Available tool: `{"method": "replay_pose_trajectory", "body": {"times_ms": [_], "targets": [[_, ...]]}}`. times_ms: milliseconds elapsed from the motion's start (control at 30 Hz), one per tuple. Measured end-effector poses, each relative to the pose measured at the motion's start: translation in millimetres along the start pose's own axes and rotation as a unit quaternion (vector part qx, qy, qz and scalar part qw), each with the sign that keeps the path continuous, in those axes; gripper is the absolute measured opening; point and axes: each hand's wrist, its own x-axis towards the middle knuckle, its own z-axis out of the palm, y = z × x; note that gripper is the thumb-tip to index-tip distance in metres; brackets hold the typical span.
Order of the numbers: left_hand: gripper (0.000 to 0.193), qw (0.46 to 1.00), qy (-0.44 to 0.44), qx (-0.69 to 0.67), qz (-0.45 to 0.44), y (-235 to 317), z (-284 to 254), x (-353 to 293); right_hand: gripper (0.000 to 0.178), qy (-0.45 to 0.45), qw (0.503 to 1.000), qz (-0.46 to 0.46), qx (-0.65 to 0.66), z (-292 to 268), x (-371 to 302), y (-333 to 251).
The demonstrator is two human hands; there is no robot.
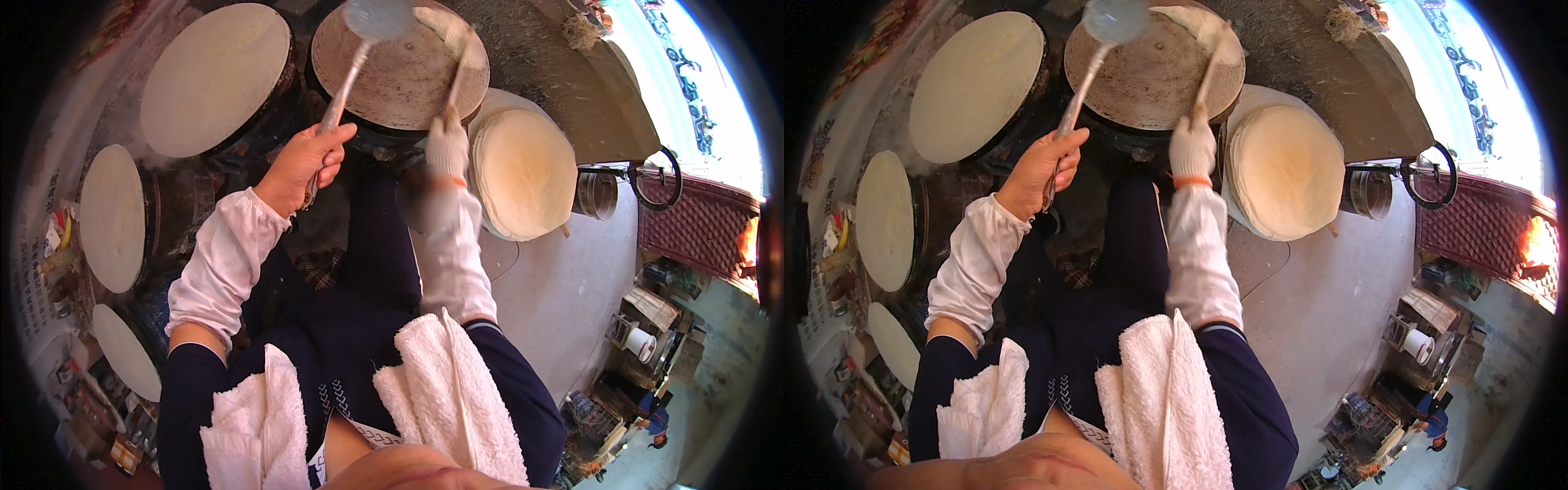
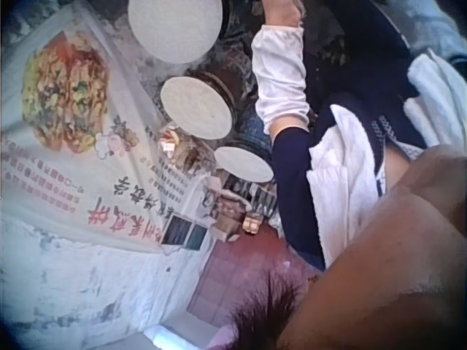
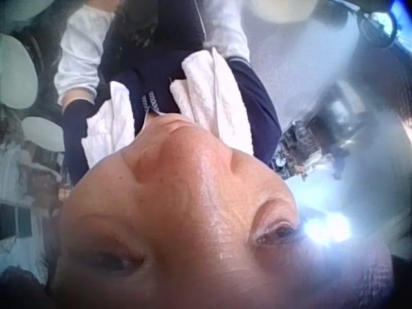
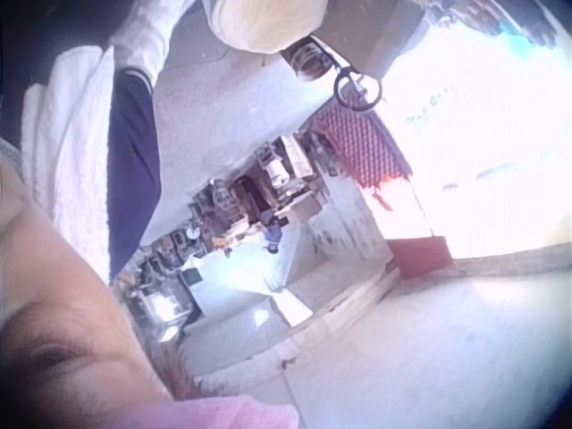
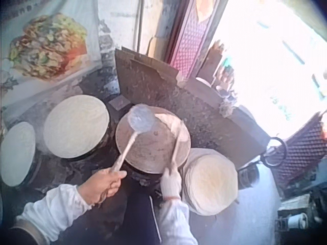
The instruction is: The person prepares crepes on multiple round griddles. They ladle batter onto the hot surfaces, spread it into thin circles using a wooden tool, and flip the crepes to cook both sides. Finished crepes are stacked on a nearby tray.
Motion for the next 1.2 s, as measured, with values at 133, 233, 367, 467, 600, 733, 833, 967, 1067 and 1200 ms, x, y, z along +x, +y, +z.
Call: {"method": "replay_pose_trajectory", "body": {"times_ms": [133, 233, 367, 467, 600, 733, 833, 967, 1067, 1200], "targets": [[0.032, 0.999, 0.039, -0.012, 0.029, -3, -27, -15, 0.047, -0.039, 0.979, -0.074, 0.188, 42, 57, -10], [0.033, 0.981, 0.168, 0.056, 0.083, -30, -65, -61, 0.045, -0.006, 0.985, -0.091, 0.146, 5, 44, 6], [0.028, 0.909, 0.312, 0.25, 0.116, -107, -147, -102, 0.049, 0.037, 0.994, -0.072, 0.079, 6, 52, 55], [0.024, 0.824, 0.391, 0.382, 0.147, -179, -196, -124, 0.049, -0.022, 0.998, -0.064, 0.012, 8, 51, -7], [0.018, 0.74, 0.443, 0.48, 0.16, -222, -213, -127, 0.046, -0.025, 0.997, -0.046, 0.051, 52, 83, -47], [0.016, 0.74, 0.487, 0.439, 0.151, -248, -214, -139, 0.047, -0.118, 0.983, -0.132, 0.054, 34, 79, -52], [0.017, 0.769, 0.518, 0.364, 0.088, -256, -215, -146, 0.046, -0.038, 0.986, -0.137, 0.082, 12, 104, 0], [0.018, 0.737, 0.543, 0.398, 0.064, -253, -213, -160, 0.046, -0.086, 0.986, -0.104, 0.099, 0, 142, 20], [0.018, 0.733, 0.559, 0.384, 0.044, -261, -221, -169, 0.046, -0.181, 0.978, -0.097, 0.026, 9, 160, 1], [0.019, 0.72, 0.575, 0.38, 0.078, -275, -231, -172, 0.047, -0.198, 0.958, -0.206, 0.035, 33, 110, -29]]}}
